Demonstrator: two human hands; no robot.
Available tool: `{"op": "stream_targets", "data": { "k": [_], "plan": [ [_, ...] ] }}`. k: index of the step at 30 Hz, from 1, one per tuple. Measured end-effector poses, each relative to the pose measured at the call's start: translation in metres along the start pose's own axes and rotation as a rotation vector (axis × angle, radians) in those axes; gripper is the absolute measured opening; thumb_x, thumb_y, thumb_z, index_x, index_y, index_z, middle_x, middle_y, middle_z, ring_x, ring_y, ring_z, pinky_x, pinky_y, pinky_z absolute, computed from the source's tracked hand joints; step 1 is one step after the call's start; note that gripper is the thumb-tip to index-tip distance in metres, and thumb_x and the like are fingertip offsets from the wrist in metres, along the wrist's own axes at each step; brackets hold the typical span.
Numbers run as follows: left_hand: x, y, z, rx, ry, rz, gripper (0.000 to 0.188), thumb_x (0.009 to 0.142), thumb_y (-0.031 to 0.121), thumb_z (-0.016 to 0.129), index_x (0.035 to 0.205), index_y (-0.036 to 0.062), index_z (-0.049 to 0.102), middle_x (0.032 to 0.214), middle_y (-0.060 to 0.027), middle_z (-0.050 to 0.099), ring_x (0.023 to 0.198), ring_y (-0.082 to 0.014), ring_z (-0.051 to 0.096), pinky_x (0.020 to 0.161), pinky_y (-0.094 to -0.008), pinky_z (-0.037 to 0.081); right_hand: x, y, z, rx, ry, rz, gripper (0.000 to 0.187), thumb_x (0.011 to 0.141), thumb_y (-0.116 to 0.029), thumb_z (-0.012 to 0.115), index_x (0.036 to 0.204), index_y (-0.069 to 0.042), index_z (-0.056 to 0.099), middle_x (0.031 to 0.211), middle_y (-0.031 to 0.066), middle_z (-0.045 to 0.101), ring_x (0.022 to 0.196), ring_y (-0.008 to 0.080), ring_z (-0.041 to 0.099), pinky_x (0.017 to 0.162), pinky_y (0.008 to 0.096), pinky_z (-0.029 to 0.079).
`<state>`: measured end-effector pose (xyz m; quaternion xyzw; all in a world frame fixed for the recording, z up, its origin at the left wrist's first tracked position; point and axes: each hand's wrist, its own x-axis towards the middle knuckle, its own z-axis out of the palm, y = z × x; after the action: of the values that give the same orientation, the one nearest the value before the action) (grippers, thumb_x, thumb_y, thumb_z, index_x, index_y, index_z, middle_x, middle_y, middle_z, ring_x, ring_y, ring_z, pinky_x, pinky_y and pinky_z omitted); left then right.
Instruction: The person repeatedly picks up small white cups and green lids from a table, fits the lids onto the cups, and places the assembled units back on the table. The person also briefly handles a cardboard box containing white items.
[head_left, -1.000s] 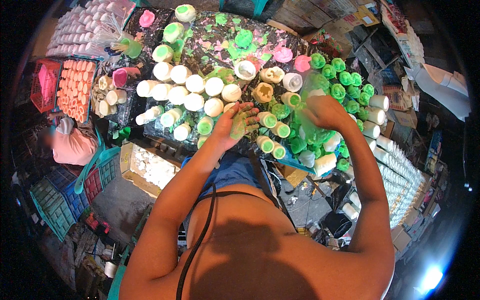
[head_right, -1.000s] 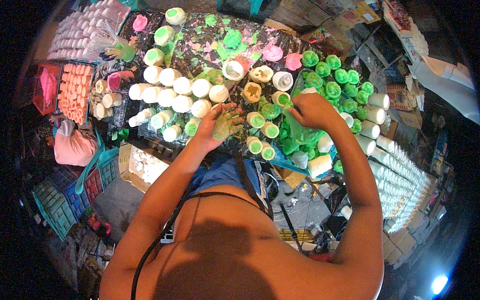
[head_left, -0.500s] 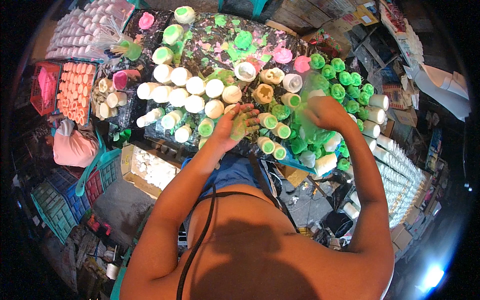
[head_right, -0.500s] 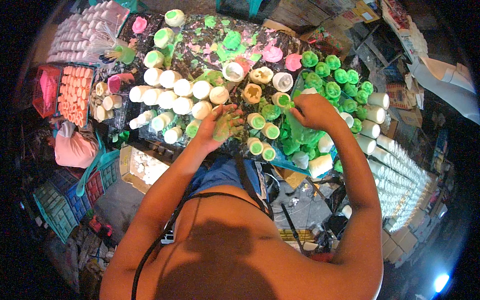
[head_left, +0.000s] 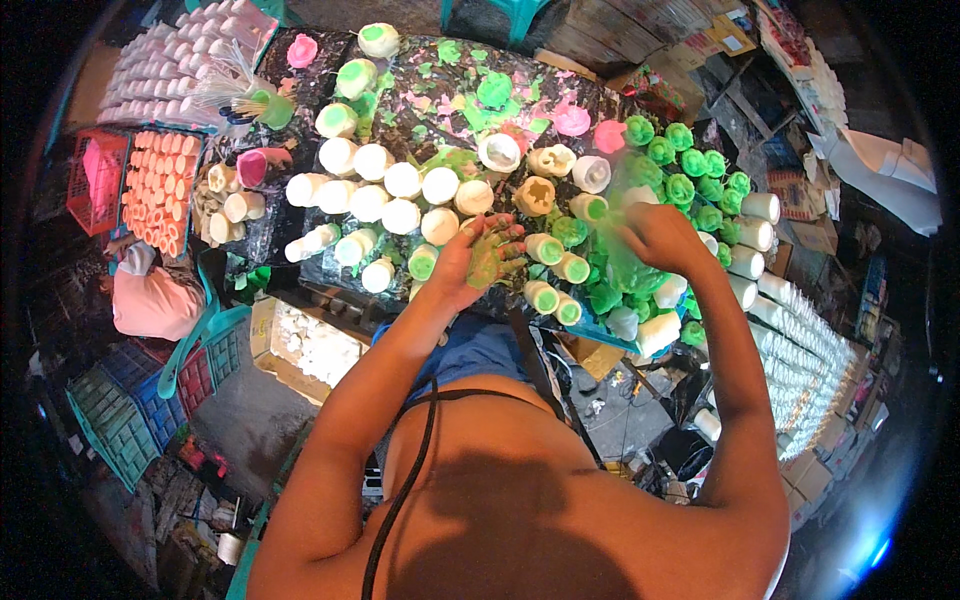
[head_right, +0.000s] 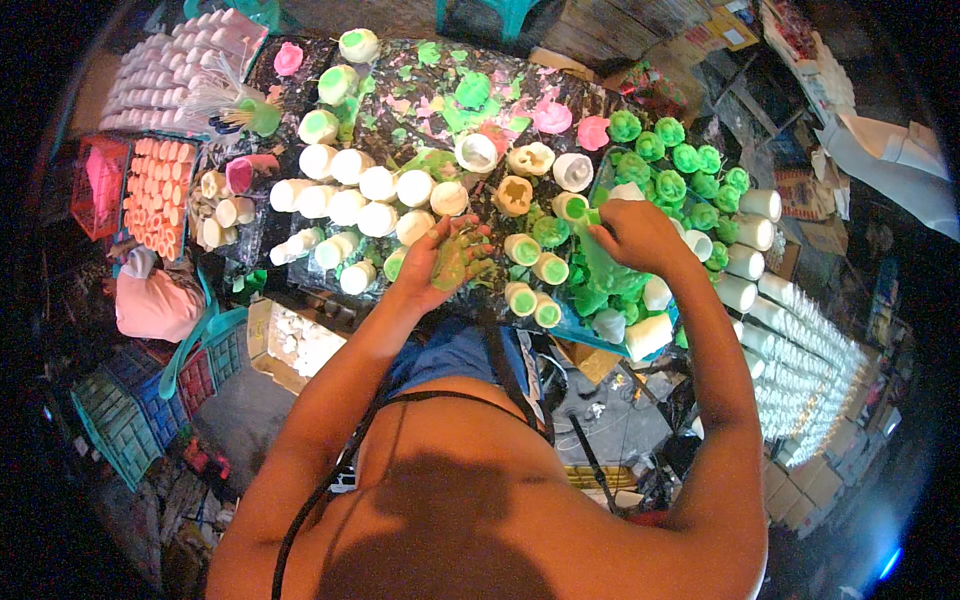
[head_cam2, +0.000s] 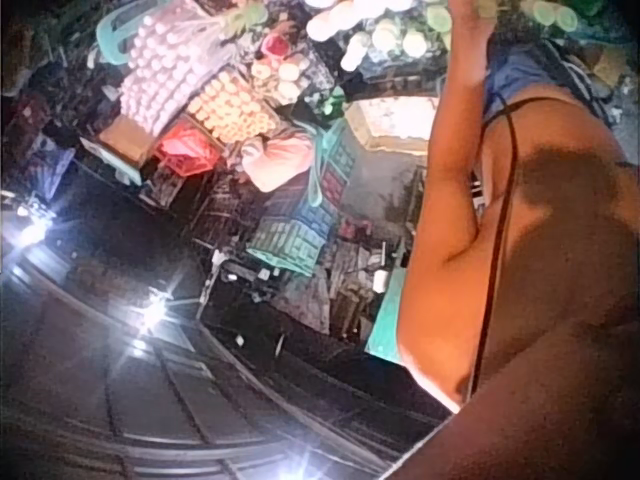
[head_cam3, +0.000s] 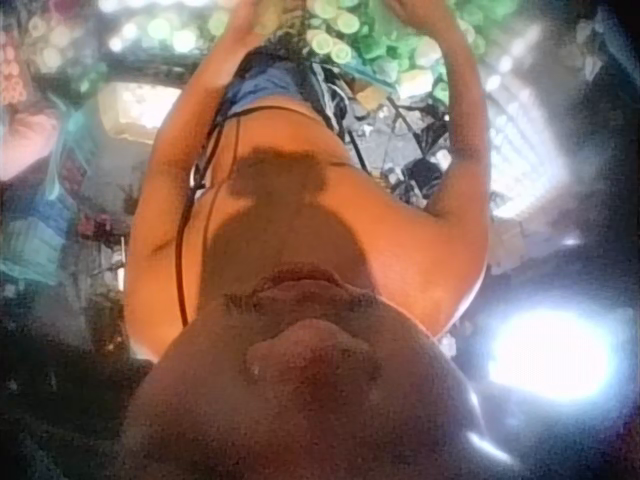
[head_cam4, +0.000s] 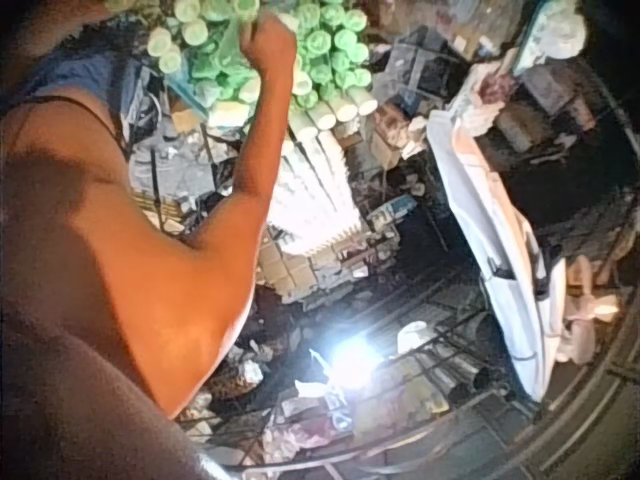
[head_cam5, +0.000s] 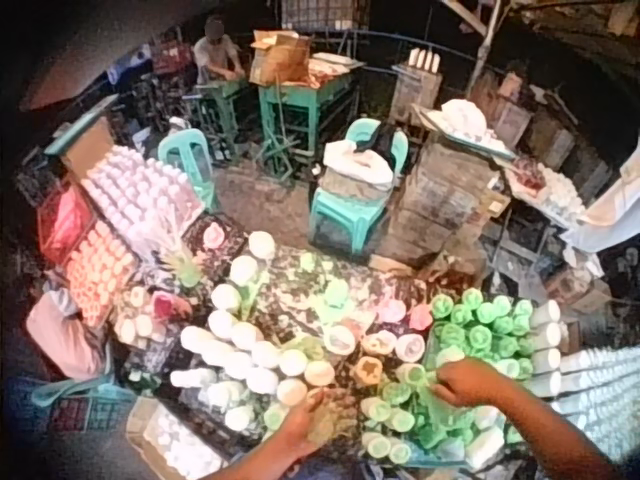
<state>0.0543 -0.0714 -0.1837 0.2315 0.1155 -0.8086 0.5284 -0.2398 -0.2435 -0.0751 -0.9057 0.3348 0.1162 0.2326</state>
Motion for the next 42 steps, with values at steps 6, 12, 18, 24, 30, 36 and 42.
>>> {"op": "stream_targets", "data": {
  "k": [6, 12, 18, 24, 30, 36, 42],
  "plan": [
    [-0.021, 0.015, 0.017, 0.0, 0.022, 0.056, 0.043, 0.108, 0.038, 0.037, 0.131, 0.0057, 0.053, 0.123, -0.0134, 0.064, 0.109, -0.0309, 0.063, 0.093, -0.046, 0.053, -0.037, -0.016, 0.004, 0.065, 0.131, 0.082, 0.024, 0.093, -0.021, 0.064, 0.087, 0.0, 0.054, 0.084, 0.0188, 0.056, 0.078, 0.0415, 0.055, 0.068, 0.0487, 0.044],
    [-0.054, 0.041, 0.014, -0.176, -0.141, 0.099, 0.039, 0.103, 0.033, 0.042, 0.126, 0.005, 0.058, 0.12, -0.0138, 0.066, 0.104, -0.0317, 0.065, 0.093, -0.0465, 0.053, -0.066, -0.034, 0.023, 0.067, 0.423, 0.03, 0.017, 0.093, -0.015, 0.065, 0.096, 0.001, 0.06, 0.092, 0.0211, 0.062, 0.085, 0.0424, 0.06, 0.076, 0.0473, 0.049],
    [-0.135, 0.078, 0.005, -0.177, -0.174, 0.24, 0.031, 0.101, 0.037, 0.055, 0.114, 0.0099, 0.063, 0.109, -0.0088, 0.069, 0.097, -0.0272, 0.066, 0.083, -0.0401, 0.055, -0.079, -0.098, 0.0, -0.11, 0.501, 0.059, 0.015, 0.094, -0.009, 0.062, 0.089, 0.004, 0.056, 0.083, 0.0212, 0.054, 0.076, 0.0412, 0.055, 0.068, 0.0467, 0.044],
    [-0.294, 0.116, -0.026, -0.215, -0.181, 0.571, 0.046, 0.103, 0.043, 0.047, 0.129, 0.0079, 0.059, 0.136, -0.0141, 0.062, 0.119, -0.0338, 0.061, 0.103, -0.0496, 0.048, -0.051, -0.225, -0.045, -0.096, 0.576, -0.181, 0.007, 0.093, -0.002, 0.061, 0.093, 0.003, 0.056, 0.086, 0.0199, 0.055, 0.076, 0.0411, 0.054, 0.066, 0.0449, 0.044],
    [-0.464, 0.112, -0.116, -0.387, -0.299, 0.946, 0.062, 0.101, 0.052, 0.045, 0.148, 0.01, 0.047, 0.16, -0.0137, 0.038, 0.147, -0.0359, 0.035, 0.119, -0.0576, 0.027, -0.005, -0.371, -0.044, -0.04, 0.574, -0.499, 0.01, 0.092, -0.004, 0.063, 0.091, 0.002, 0.056, 0.084, 0.0179, 0.055, 0.075, 0.0383, 0.055, 0.066, 0.0431, 0.045],
    [-0.581, 0.073, -0.171, -0.506, -0.209, 1.277, 0.066, 0.102, 0.053, 0.04, 0.15, 0.0086, 0.043, 0.162, -0.0147, 0.034, 0.15, -0.0352, 0.029, 0.121, -0.0579, 0.022, 0.073, -0.498, -0.02, 0.024, 0.407, -0.771, 0.013, 0.09, -0.009, 0.067, 0.088, 0.0, 0.059, 0.08, 0.0178, 0.054, 0.074, 0.0371, 0.055, 0.067, 0.0432, 0.044],
    [-0.616, 0.06, -0.23, -0.61, -0.156, 1.434, 0.058, 0.104, 0.047, 0.041, 0.147, 0.0095, 0.046, 0.158, -0.0131, 0.04, 0.146, -0.0354, 0.036, 0.119, -0.0577, 0.026, 0.191, -0.631, 0.043, -0.016, 0.188, -1.031, 0.017, 0.086, -0.011, 0.071, 0.095, -0.001, 0.06, 0.086, 0.019, 0.059, 0.084, 0.0404, 0.061, 0.075, 0.0448, 0.049]
  ]
}}
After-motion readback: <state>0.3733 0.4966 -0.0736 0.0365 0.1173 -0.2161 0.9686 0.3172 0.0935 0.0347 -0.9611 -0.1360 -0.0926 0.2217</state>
